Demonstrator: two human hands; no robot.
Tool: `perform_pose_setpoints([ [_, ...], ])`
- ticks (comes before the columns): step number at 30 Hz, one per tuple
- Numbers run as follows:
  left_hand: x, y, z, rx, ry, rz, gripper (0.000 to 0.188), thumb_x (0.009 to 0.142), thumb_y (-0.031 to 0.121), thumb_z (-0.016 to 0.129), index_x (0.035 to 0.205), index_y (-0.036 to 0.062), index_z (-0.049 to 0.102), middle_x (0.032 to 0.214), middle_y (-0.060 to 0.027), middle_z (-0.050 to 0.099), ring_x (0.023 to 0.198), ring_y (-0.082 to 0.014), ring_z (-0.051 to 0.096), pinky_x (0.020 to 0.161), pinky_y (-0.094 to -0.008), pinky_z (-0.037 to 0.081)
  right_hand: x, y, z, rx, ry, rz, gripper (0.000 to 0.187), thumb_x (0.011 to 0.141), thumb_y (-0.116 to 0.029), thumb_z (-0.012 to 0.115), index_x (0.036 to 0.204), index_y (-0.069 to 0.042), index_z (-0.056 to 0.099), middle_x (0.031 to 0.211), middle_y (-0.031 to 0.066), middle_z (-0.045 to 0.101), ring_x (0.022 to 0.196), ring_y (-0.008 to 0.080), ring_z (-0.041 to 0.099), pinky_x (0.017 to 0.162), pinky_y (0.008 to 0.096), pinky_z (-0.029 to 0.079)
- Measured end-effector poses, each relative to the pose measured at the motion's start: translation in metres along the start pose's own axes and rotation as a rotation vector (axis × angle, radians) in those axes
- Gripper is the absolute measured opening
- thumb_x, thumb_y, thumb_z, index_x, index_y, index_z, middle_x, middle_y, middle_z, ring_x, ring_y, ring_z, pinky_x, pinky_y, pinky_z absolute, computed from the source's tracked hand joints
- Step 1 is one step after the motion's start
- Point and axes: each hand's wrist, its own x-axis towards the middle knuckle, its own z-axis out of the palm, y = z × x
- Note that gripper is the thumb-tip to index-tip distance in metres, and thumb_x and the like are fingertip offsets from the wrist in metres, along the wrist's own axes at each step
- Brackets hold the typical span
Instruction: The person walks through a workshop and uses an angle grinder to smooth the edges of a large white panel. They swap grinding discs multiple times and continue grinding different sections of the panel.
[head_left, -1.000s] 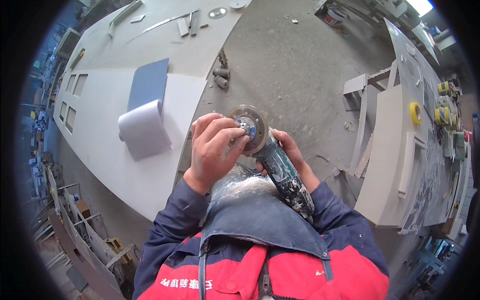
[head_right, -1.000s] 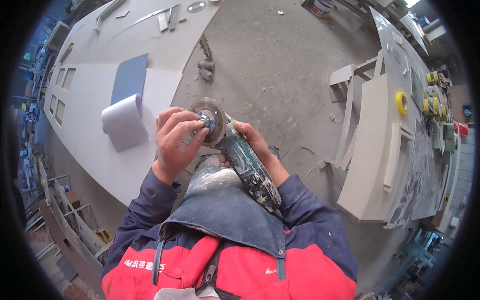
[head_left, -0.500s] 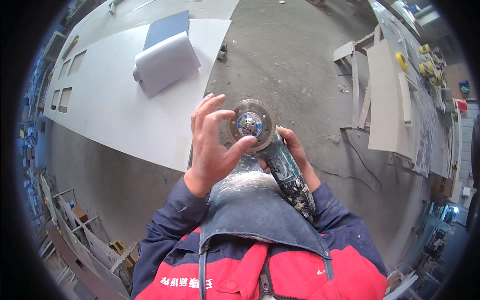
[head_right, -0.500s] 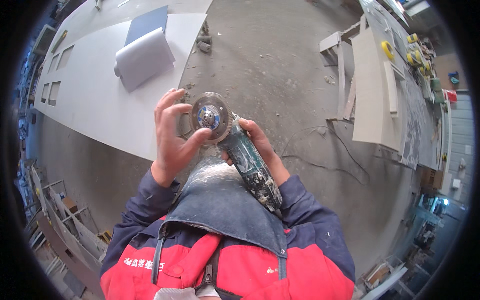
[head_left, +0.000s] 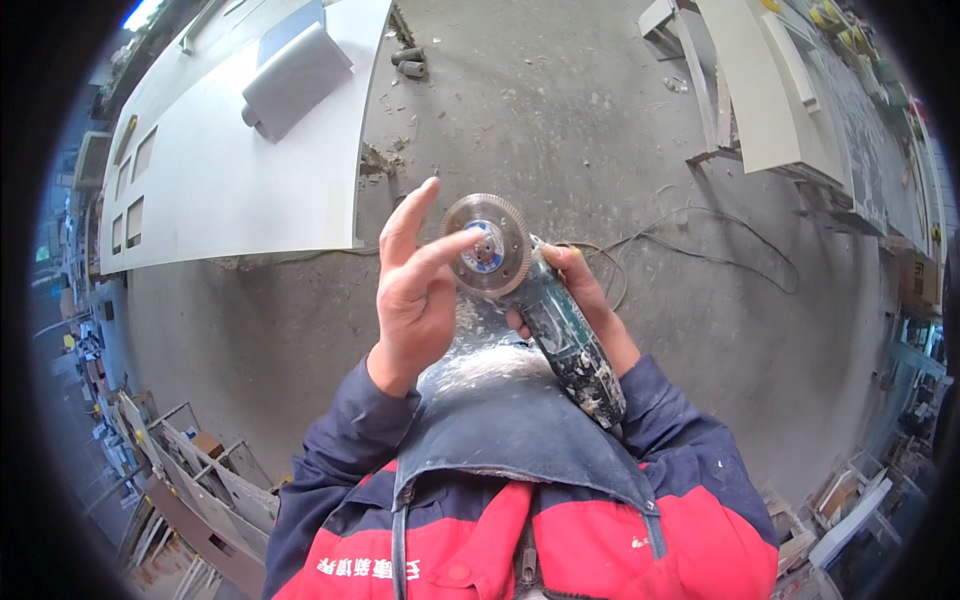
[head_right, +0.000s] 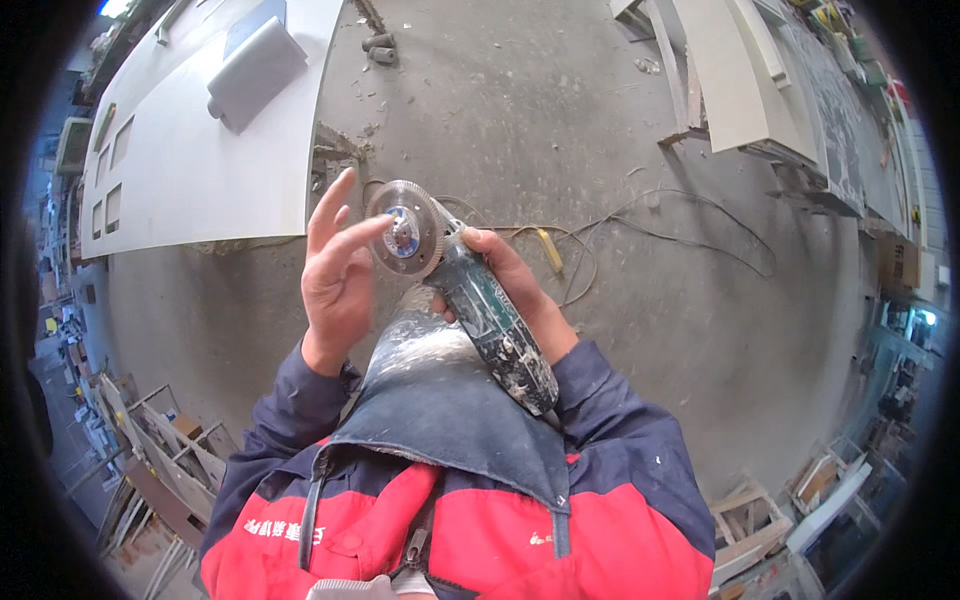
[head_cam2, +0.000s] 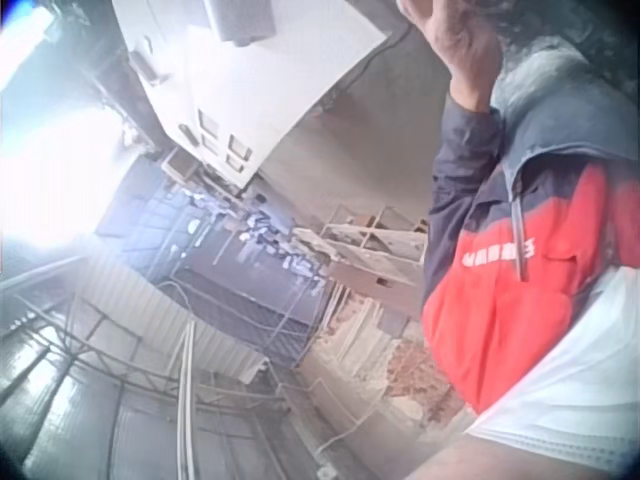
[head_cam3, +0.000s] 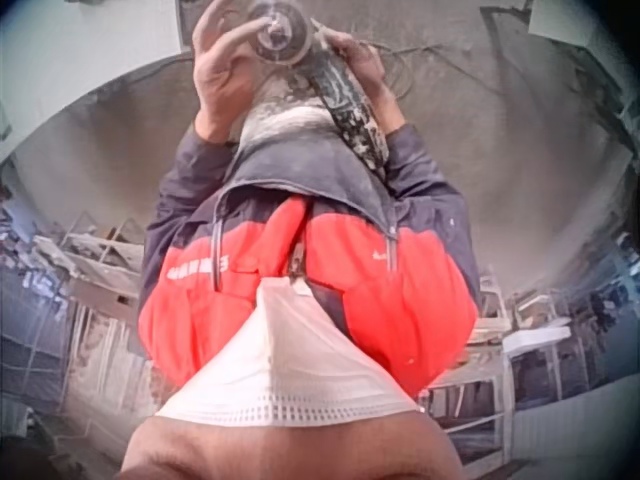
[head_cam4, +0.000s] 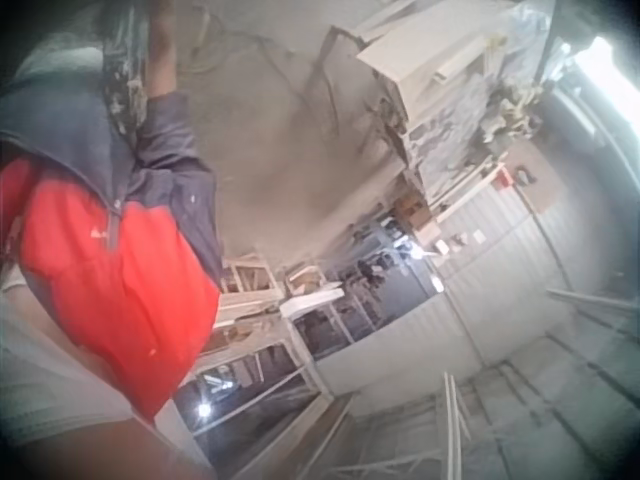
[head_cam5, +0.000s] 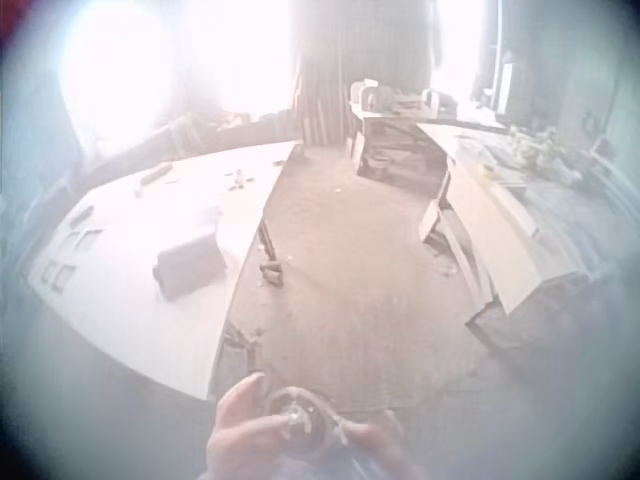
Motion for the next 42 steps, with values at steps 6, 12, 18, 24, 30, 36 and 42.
perform_pose_setpoints([
  [6,-0.029,0.003,-0.006,-0.073,-0.062,-0.122,0.034,0.090,-0.005,0.066,0.122,0.0069,0.073,0.157,-0.0226,0.047,0.145,-0.0330,0.047,0.117,-0.0451,0.040,-0.007,0.027,0.001,-0.004,0.011,0.064,0.053,0.103,-0.046,0.056,0.126,0.002,0.062,0.091,0.0203,0.075,0.074,0.0305,0.077,0.063,0.0395,0.065],
  [12,-0.051,-0.019,-0.008,-0.616,0.302,-0.516,0.027,0.106,0.014,0.057,0.128,0.0030,0.068,0.143,-0.0125,0.059,0.124,-0.0227,0.059,0.100,-0.0426,0.052,0.000,0.052,0.005,-0.157,0.074,-0.091,0.047,0.100,-0.035,0.063,0.132,-0.001,0.057,0.094,0.0186,0.073,0.070,0.0280,0.076,0.061,0.0381,0.065],
  [18,-0.059,-0.086,-0.007,-1.155,0.410,-1.187,0.044,0.111,0.039,0.051,0.077,0.0109,0.054,0.072,0.0002,0.056,0.068,-0.0120,0.053,0.065,-0.0330,0.046,0.018,0.112,0.041,-0.382,0.284,-0.261,0.053,0.092,-0.020,0.076,0.137,0.001,0.058,0.101,0.0124,0.072,0.075,0.0194,0.072,0.068,0.0344,0.064],
  [24,-0.075,-0.121,-0.019,-0.664,0.116,-0.771,0.058,0.112,0.042,0.051,0.063,0.0111,0.052,0.059,0.0013,0.048,0.054,-0.0102,0.039,0.053,-0.0321,0.033,0.031,0.154,0.027,-0.250,0.358,-0.223,0.055,0.093,-0.023,0.071,0.139,0.001,0.053,0.104,0.0155,0.072,0.076,0.0237,0.075,0.067,0.0366,0.066],
  [30,-0.066,-0.116,-0.030,-0.636,0.054,-0.651,0.060,0.113,0.038,0.052,0.061,0.0106,0.043,0.061,0.0092,0.041,0.058,-0.0039,0.030,0.049,-0.0294,0.024,0.046,0.156,0.039,-0.158,0.243,-0.185,0.076,0.085,-0.032,0.077,0.147,-0.002,0.045,0.108,0.0166,0.070,0.073,0.0251,0.074,0.060,0.0363,0.064],
  [36,-0.043,-0.103,-0.050,-0.624,-0.020,-0.510,0.054,0.113,0.038,0.052,0.070,0.0062,0.053,0.069,0.0046,0.049,0.064,-0.0065,0.041,0.055,-0.0285,0.036,0.059,0.147,0.043,-0.267,0.160,-0.228,0.096,0.072,-0.039,0.084,0.151,-0.002,0.044,0.108,0.0139,0.069,0.070,0.0239,0.072,0.057,0.0352,0.060],
  [42,-0.084,-0.091,-0.074,-0.605,-0.351,-0.475,0.079,0.098,0.036,0.075,0.156,0.0021,0.034,0.133,-0.0153,0.056,0.120,-0.0223,0.057,0.099,-0.0399,0.050,0.051,0.124,0.048,-0.281,0.294,-0.591,0.077,0.080,-0.046,0.075,0.140,-0.002,0.052,0.098,0.0157,0.070,0.071,0.0237,0.072,0.060,0.0342,0.061],
])
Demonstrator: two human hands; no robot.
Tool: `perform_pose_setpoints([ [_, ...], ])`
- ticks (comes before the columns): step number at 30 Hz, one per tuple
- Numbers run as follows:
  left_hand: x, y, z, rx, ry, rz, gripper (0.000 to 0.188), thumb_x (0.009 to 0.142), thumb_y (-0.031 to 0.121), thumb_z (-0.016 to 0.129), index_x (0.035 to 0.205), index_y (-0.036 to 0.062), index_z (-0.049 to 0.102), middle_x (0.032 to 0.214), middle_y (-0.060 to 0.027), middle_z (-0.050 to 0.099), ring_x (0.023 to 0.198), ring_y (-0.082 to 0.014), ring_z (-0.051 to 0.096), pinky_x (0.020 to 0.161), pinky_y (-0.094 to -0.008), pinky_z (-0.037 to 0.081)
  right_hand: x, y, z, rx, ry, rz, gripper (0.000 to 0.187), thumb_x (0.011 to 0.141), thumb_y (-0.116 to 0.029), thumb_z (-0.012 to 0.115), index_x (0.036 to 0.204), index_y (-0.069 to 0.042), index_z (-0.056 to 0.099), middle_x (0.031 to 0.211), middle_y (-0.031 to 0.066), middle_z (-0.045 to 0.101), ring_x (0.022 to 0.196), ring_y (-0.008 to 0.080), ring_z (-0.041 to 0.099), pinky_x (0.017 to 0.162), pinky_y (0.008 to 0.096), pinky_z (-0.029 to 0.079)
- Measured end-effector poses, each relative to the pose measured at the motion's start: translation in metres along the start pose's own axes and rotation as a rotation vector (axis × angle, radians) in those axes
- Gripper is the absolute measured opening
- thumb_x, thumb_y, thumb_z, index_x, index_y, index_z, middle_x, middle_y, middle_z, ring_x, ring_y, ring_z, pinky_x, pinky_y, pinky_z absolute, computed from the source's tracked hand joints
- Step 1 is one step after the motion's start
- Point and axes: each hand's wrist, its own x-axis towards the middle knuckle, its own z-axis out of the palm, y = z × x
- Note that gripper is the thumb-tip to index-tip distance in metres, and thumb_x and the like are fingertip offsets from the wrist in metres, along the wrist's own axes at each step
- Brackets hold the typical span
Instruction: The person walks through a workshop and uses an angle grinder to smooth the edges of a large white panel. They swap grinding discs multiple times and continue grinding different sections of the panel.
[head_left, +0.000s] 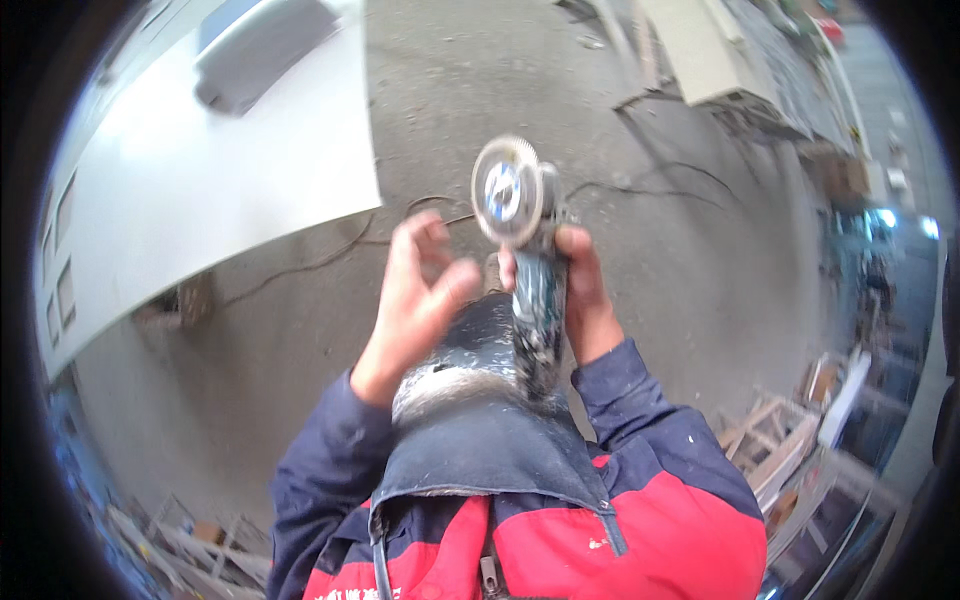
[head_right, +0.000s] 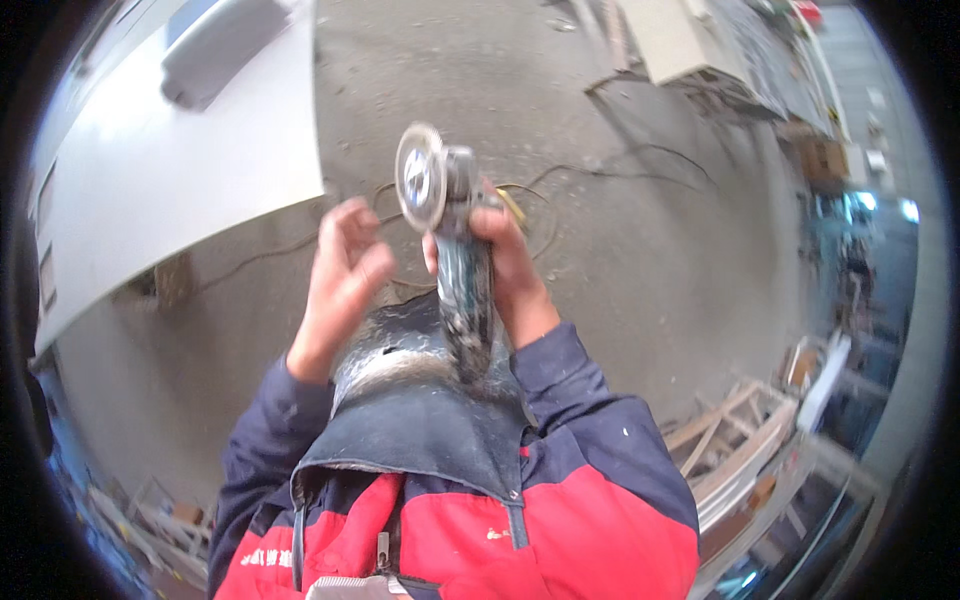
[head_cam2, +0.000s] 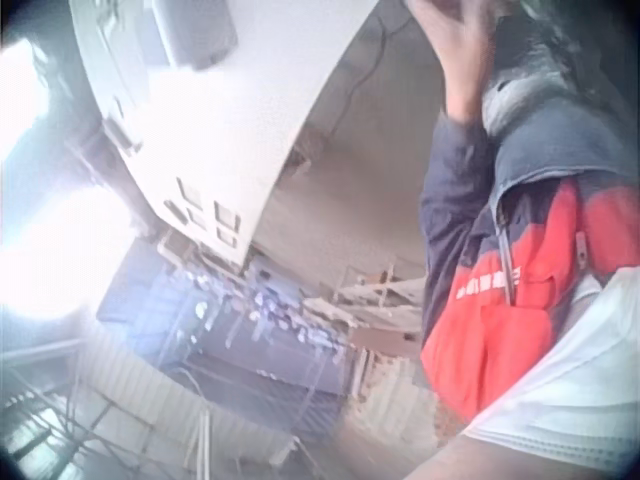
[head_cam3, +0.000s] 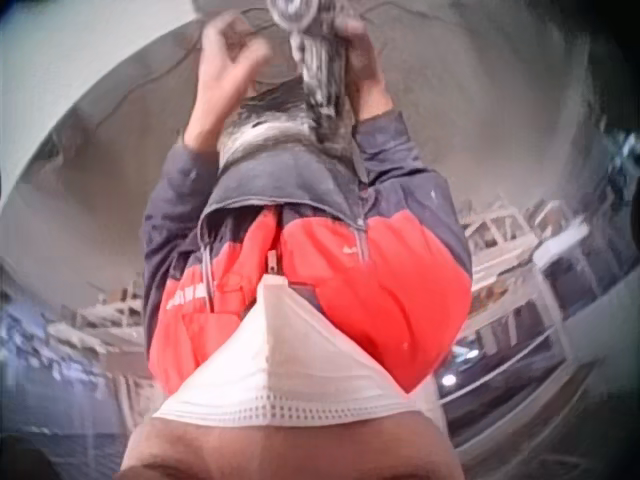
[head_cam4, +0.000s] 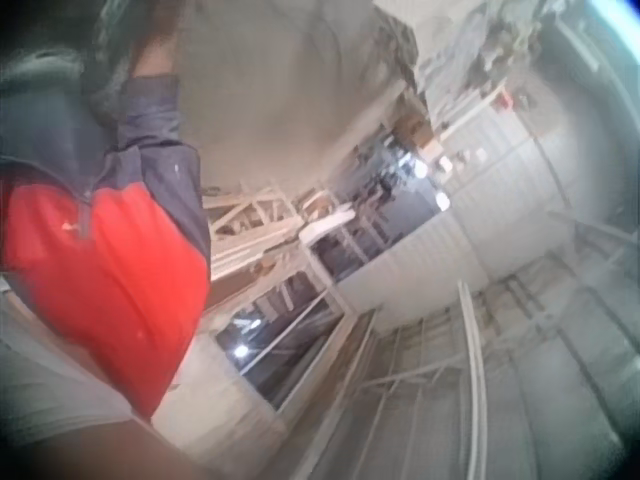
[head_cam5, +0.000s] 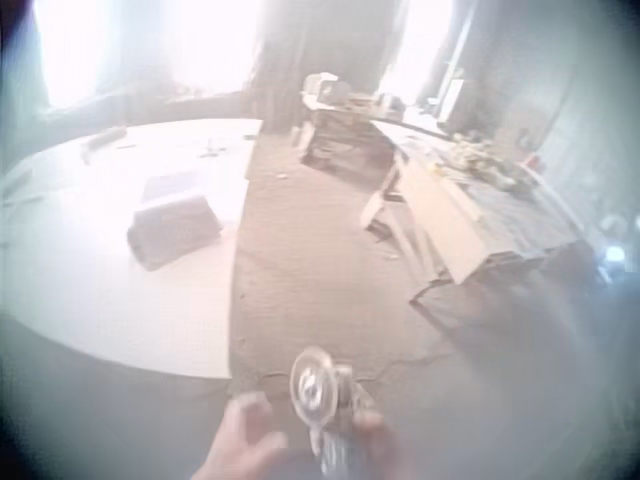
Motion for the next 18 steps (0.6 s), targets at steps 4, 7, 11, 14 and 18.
perform_pose_setpoints([
  [4,-0.045,0.019,0.021,0.220,-0.485,0.035,0.107,0.086,0.025,0.085,0.164,-0.0009,0.017,0.146,-0.0275,0.052,0.132,-0.0354,0.058,0.106,-0.0458,0.049,0.015,-0.024,-0.006,0.070,0.232,-0.195,0.062,0.088,-0.057,0.068,0.113,0.000,0.065,0.088,0.0158,0.072,0.074,0.0244,0.074,0.059,0.0347,0.062],
  [7,-0.042,-0.001,0.029,0.421,-0.399,0.125,0.107,0.082,0.018,0.085,0.163,-0.0021,0.018,0.130,-0.0343,0.061,0.119,-0.0479,0.064,0.099,-0.0490,0.052,0.019,-0.013,-0.026,0.084,0.327,-0.227,0.067,0.089,-0.062,0.066,0.114,-0.001,0.063,0.089,0.0165,0.072,0.075,0.0255,0.073,0.061,0.0352,0.062],
  [11,-0.040,-0.024,0.035,0.479,-0.377,-0.010,0.099,0.081,0.011,0.081,0.160,-0.0039,0.022,0.107,-0.0349,0.068,0.103,-0.0507,0.068,0.086,-0.0536,0.054,0.022,0.013,-0.047,0.014,0.334,-0.215,0.069,0.090,-0.064,0.063,0.118,-0.001,0.061,0.092,0.0161,0.069,0.077,0.0254,0.071,0.059,0.0331,0.061],
  [14,-0.033,-0.046,0.028,0.584,-0.470,0.068,0.102,0.078,0.018,0.087,0.158,-0.0057,0.027,0.103,-0.0296,0.068,0.097,-0.0487,0.067,0.087,-0.0510,0.053,0.030,0.022,-0.067,-0.073,0.276,-0.193,0.068,0.089,-0.062,0.065,0.118,-0.001,0.062,0.091,0.0169,0.071,0.074,0.0264,0.071,0.058,0.0343,0.061],
  [18,0.002,-0.033,-0.059,1.010,-0.059,0.660,0.094,0.072,0.026,0.092,0.152,0.0072,0.047,0.128,-0.0178,0.062,0.127,-0.0385,0.057,0.109,-0.0492,0.044,0.053,0.045,-0.096,-0.200,0.167,-0.277,0.068,0.084,-0.043,0.072,0.134,-0.001,0.055,0.096,0.0183,0.071,0.071,0.0270,0.073,0.058,0.0373,0.063],
])
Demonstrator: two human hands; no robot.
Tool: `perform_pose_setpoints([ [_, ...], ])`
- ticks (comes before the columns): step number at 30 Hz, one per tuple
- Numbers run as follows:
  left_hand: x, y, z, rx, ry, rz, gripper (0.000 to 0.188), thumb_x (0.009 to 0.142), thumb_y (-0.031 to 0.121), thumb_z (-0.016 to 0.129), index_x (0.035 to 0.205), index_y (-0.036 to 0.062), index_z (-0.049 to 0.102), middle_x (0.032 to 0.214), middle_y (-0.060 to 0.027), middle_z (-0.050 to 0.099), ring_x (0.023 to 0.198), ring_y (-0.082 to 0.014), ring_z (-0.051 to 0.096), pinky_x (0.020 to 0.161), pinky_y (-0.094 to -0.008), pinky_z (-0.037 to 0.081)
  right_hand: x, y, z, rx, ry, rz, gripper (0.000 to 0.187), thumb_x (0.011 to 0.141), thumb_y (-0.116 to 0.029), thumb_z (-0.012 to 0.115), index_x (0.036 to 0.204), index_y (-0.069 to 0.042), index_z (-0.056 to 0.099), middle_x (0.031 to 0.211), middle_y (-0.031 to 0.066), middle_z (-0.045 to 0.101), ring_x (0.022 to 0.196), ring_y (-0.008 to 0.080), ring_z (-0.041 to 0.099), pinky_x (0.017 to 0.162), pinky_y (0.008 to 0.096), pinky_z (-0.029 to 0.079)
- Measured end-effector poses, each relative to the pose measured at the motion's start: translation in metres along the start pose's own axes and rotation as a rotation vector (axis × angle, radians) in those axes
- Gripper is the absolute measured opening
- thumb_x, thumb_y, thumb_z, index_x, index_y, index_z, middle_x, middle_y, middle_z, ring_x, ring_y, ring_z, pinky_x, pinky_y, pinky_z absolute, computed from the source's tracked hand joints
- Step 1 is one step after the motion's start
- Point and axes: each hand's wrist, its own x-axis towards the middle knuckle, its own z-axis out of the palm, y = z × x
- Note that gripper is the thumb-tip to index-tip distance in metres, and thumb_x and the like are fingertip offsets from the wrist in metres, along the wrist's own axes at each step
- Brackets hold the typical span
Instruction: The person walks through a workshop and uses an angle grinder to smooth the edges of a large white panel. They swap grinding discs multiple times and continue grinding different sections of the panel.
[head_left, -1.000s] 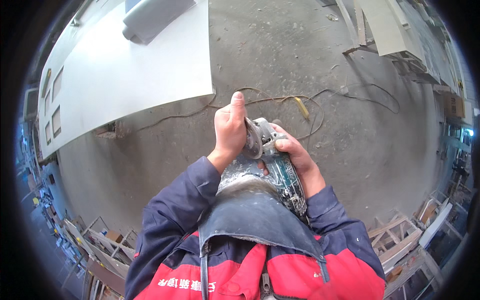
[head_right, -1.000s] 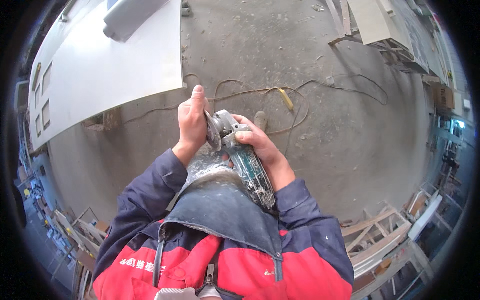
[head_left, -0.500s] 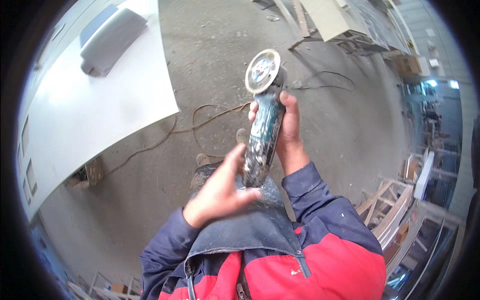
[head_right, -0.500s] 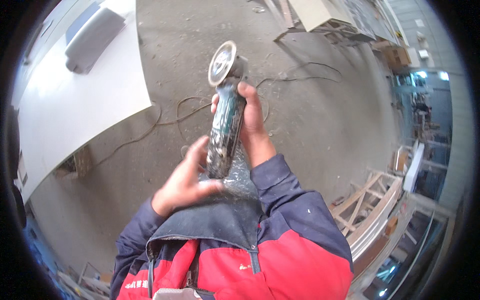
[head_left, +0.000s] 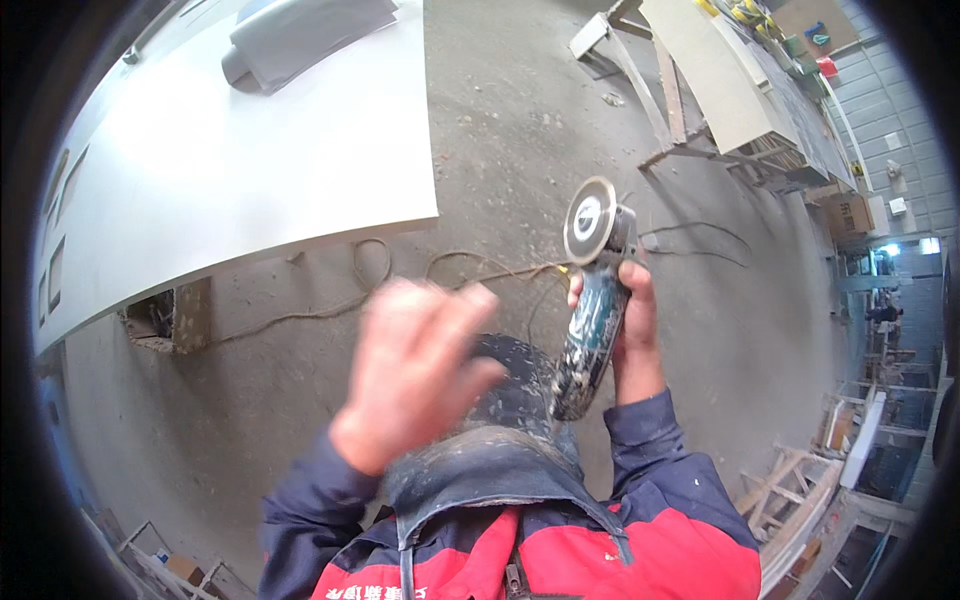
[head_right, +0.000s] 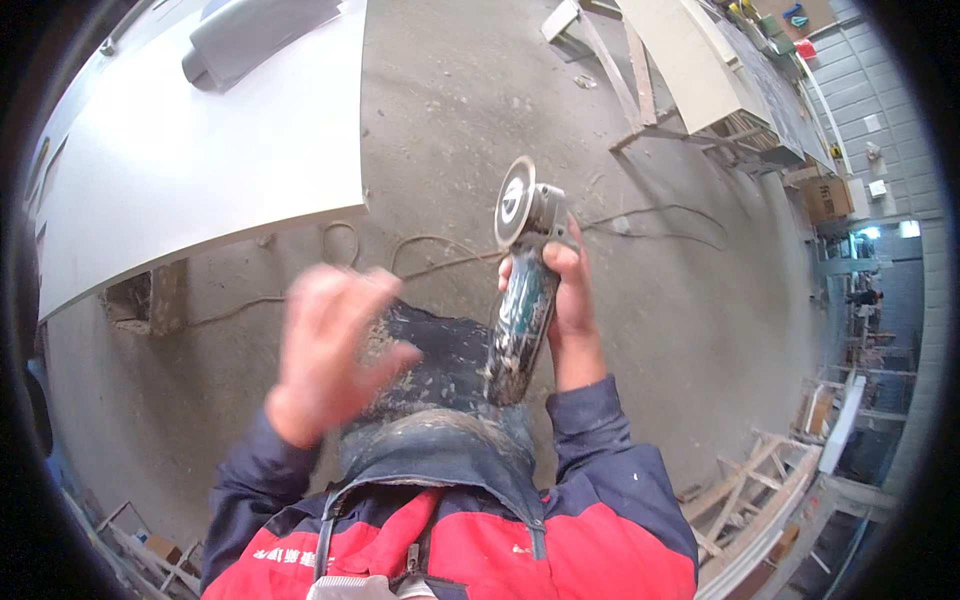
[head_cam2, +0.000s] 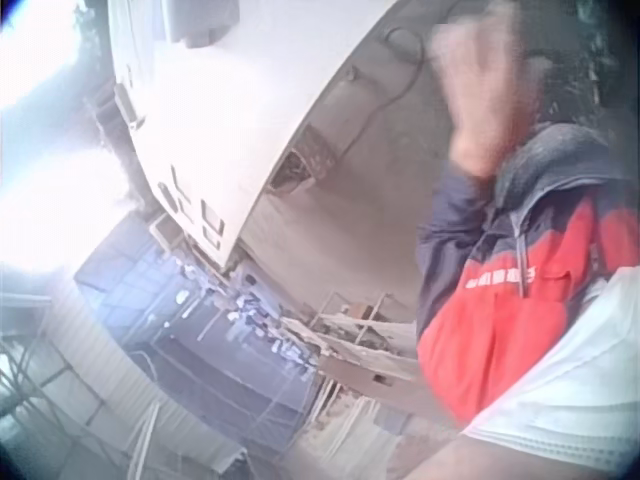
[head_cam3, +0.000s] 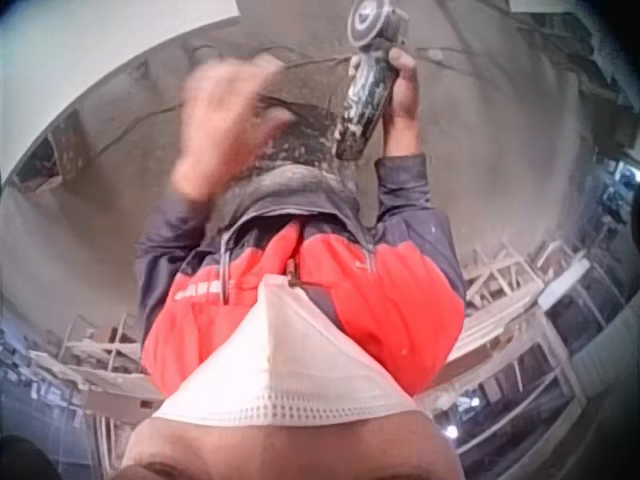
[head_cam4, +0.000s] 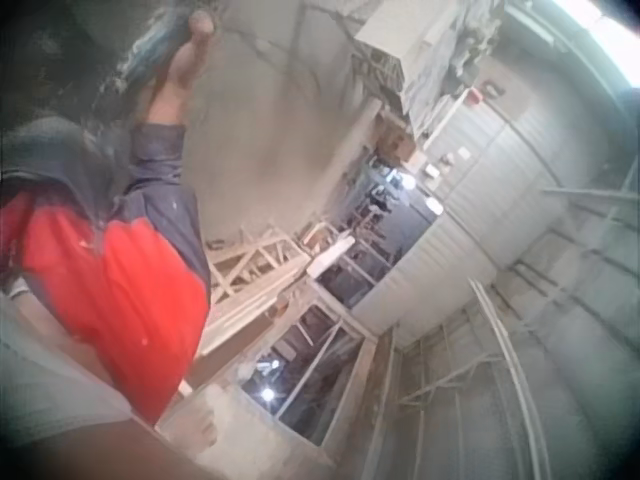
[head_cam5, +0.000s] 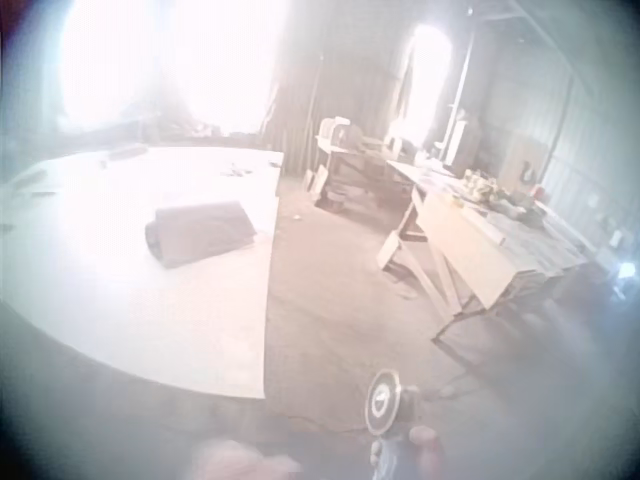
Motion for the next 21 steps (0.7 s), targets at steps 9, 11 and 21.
perform_pose_setpoints([
  [9,0.016,-0.167,0.022,0.831,0.476,0.123,0.062,0.083,0.012,0.082,0.142,0.0102,0.061,0.145,-0.0111,0.062,0.139,-0.0290,0.056,0.120,-0.0462,0.043,0.015,0.073,0.010,-0.143,-0.255,-0.212,0.089,0.076,-0.037,0.075,0.151,-0.001,0.042,0.105,0.0194,0.069,0.069,0.0263,0.073,0.057,0.0366,0.064],
  [11,0.024,-0.161,0.017,0.870,0.568,0.238,0.047,0.086,0.014,0.079,0.130,0.0074,0.065,0.132,-0.0132,0.071,0.127,-0.0295,0.066,0.110,-0.0449,0.051,0.018,0.085,0.007,-0.134,-0.295,-0.293,0.092,0.076,-0.037,0.074,0.153,-0.001,0.041,0.106,0.0198,0.068,0.068,0.0262,0.073,0.057,0.0360,0.063],
  [21,0.003,-0.146,0.021,0.888,0.564,0.156,0.044,0.091,0.023,0.074,0.132,0.0079,0.066,0.129,-0.0130,0.072,0.119,-0.0349,0.068,0.104,-0.0423,0.054,0.023,0.126,0.002,-0.097,-0.495,-0.429,0.089,0.083,-0.033,0.071,0.157,0.000,0.036,0.107,0.0222,0.068,0.070,0.0264,0.075,0.058,0.0349,0.066],
])
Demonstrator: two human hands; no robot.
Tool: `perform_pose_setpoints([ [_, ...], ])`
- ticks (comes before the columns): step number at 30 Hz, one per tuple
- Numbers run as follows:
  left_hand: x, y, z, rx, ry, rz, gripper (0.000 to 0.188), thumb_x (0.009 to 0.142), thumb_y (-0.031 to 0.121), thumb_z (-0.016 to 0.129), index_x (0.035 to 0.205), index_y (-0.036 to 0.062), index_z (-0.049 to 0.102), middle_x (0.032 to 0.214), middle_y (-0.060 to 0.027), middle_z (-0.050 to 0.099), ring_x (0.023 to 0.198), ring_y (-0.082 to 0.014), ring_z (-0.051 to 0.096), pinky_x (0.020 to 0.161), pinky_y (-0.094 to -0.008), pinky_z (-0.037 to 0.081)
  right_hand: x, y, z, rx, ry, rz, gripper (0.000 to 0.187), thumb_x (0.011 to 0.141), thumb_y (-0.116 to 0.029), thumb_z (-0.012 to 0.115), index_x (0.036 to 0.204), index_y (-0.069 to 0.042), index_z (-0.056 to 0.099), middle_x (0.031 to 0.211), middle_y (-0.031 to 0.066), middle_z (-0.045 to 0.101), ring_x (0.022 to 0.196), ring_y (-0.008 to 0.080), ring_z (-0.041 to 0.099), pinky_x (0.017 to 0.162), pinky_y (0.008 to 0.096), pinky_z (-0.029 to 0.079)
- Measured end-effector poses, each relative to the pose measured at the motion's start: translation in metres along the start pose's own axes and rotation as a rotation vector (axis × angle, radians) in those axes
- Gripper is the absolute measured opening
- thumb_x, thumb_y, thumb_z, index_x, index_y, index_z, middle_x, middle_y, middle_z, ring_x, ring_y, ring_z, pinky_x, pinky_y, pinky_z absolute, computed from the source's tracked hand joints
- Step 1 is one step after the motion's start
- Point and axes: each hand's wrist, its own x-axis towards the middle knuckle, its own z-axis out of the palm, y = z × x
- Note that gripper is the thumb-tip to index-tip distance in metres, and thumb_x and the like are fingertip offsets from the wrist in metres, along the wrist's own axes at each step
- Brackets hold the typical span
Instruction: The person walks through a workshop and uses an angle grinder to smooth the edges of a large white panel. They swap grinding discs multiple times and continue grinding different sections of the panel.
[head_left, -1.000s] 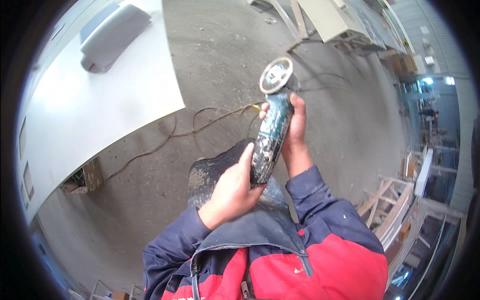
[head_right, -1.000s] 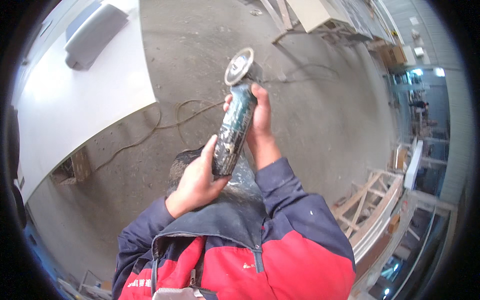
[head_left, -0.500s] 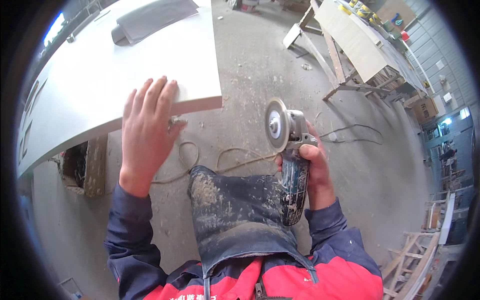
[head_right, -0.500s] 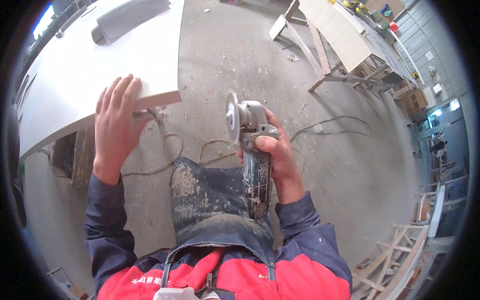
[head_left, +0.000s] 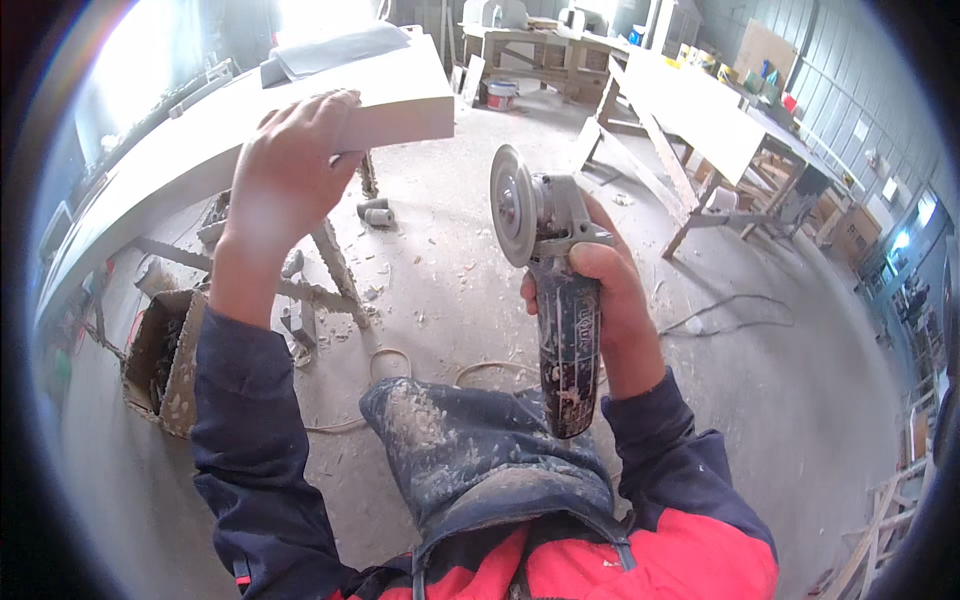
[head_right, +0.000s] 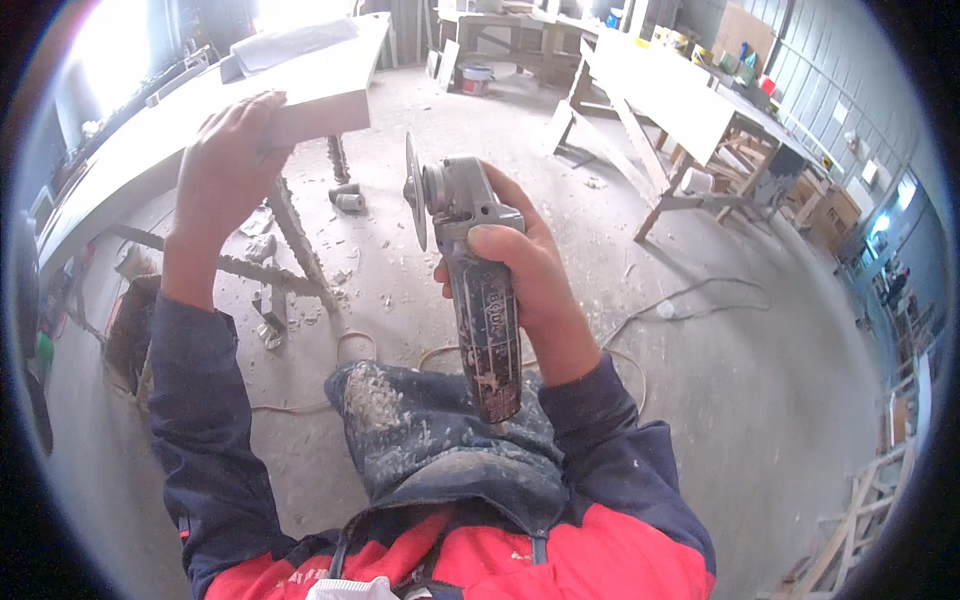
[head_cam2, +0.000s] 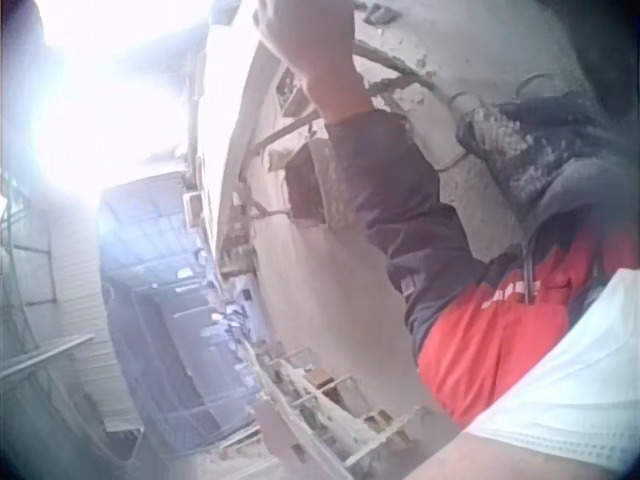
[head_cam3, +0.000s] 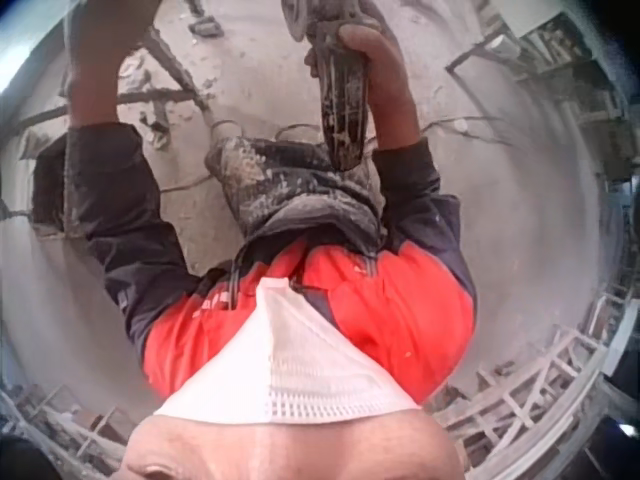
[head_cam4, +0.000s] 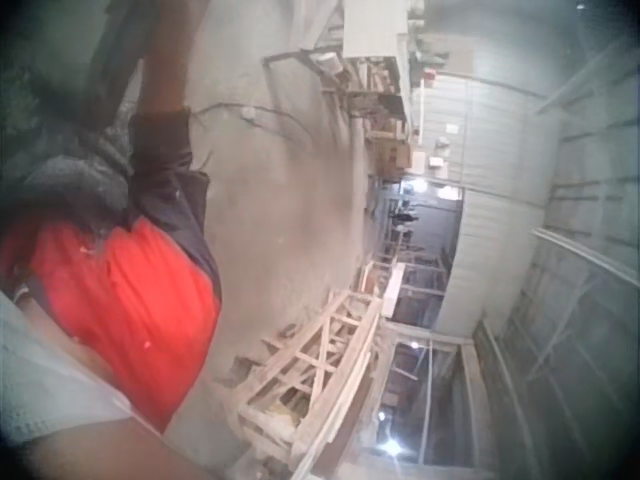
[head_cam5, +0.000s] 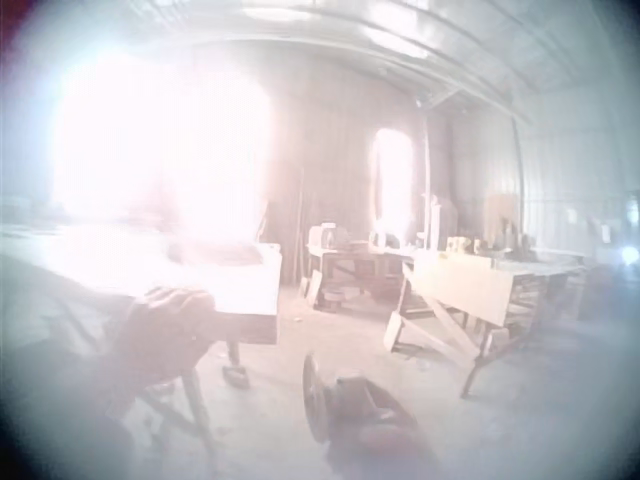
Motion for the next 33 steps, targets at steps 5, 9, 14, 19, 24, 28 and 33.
perform_pose_setpoints([
  [5,-0.011,0.008,-0.005,-0.046,0.067,-0.059,0.046,0.092,0.021,0.075,0.134,0.0081,0.063,0.132,-0.0116,0.070,0.126,-0.0312,0.064,0.111,-0.0444,0.047,0.010,0.009,0.004,0.062,-0.061,0.016,0.089,0.082,-0.024,0.072,0.159,-0.002,0.035,0.112,0.0230,0.067,0.074,0.0294,0.076,0.060,0.0386,0.067],
  [9,-0.076,0.051,0.013,-0.205,0.435,-0.182,0.053,0.093,0.021,0.076,0.141,0.0053,0.058,0.141,-0.0127,0.064,0.134,-0.0321,0.058,0.116,-0.0457,0.043,0.014,0.021,0.006,0.098,-0.084,0.026,0.092,0.079,-0.019,0.073,0.161,-0.003,0.034,0.117,0.0236,0.066,0.075,0.0313,0.076,0.062,0.0414,0.067],
  [14,-0.158,0.207,0.034,-1.933,-0.080,-0.936,0.089,0.082,0.028,0.089,0.150,-0.0043,0.043,0.144,-0.0196,0.058,0.134,-0.0258,0.057,0.110,-0.0399,0.048,0.022,0.023,0.012,0.134,-0.092,0.018,0.093,0.078,-0.018,0.071,0.161,-0.004,0.033,0.120,0.0236,0.065,0.075,0.0318,0.075,0.061,0.0406,0.066],
  [19,-0.112,0.215,0.015,-1.882,-0.371,-0.941,0.075,0.083,0.025,0.086,0.141,-0.0023,0.048,0.126,-0.0115,0.063,0.114,-0.0188,0.064,0.098,-0.0346,0.052,0.021,0.028,0.016,0.117,-0.056,0.003,0.090,0.079,-0.018,0.069,0.160,-0.003,0.035,0.121,0.0240,0.065,0.073,0.0296,0.074,0.062,0.0395,0.066],
  [24,-0.105,0.216,0.029,-1.721,-0.281,-0.930,0.071,0.082,0.026,0.085,0.137,-0.0037,0.051,0.119,-0.0103,0.066,0.107,-0.0178,0.066,0.093,-0.0336,0.054,0.026,0.026,0.023,0.107,-0.025,-0.017,0.088,0.079,-0.019,0.069,0.159,-0.001,0.037,0.120,0.0233,0.066,0.073,0.0290,0.074,0.064,0.0382,0.066],
  [28,-0.096,0.213,0.026,-1.780,-0.268,-0.935,0.076,0.080,0.032,0.086,0.135,-0.0069,0.051,0.121,-0.0166,0.066,0.111,-0.0242,0.067,0.097,-0.0376,0.052,0.030,0.019,0.022,0.060,-0.027,-0.003,0.087,0.079,-0.019,0.068,0.159,-0.001,0.038,0.120,0.0229,0.066,0.073,0.0290,0.074,0.064,0.0380,0.066],
  [33,-0.100,0.215,0.029,-1.787,-0.261,-0.967,0.074,0.081,0.032,0.085,0.134,-0.0067,0.051,0.120,-0.0172,0.067,0.110,-0.0253,0.067,0.097,-0.0378,0.052,0.033,0.024,0.021,0.043,-0.046,0.000,0.086,0.080,-0.019,0.067,0.159,-0.001,0.037,0.118,0.0225,0.066,0.074,0.0287,0.075,0.065,0.0374,0.067],
])
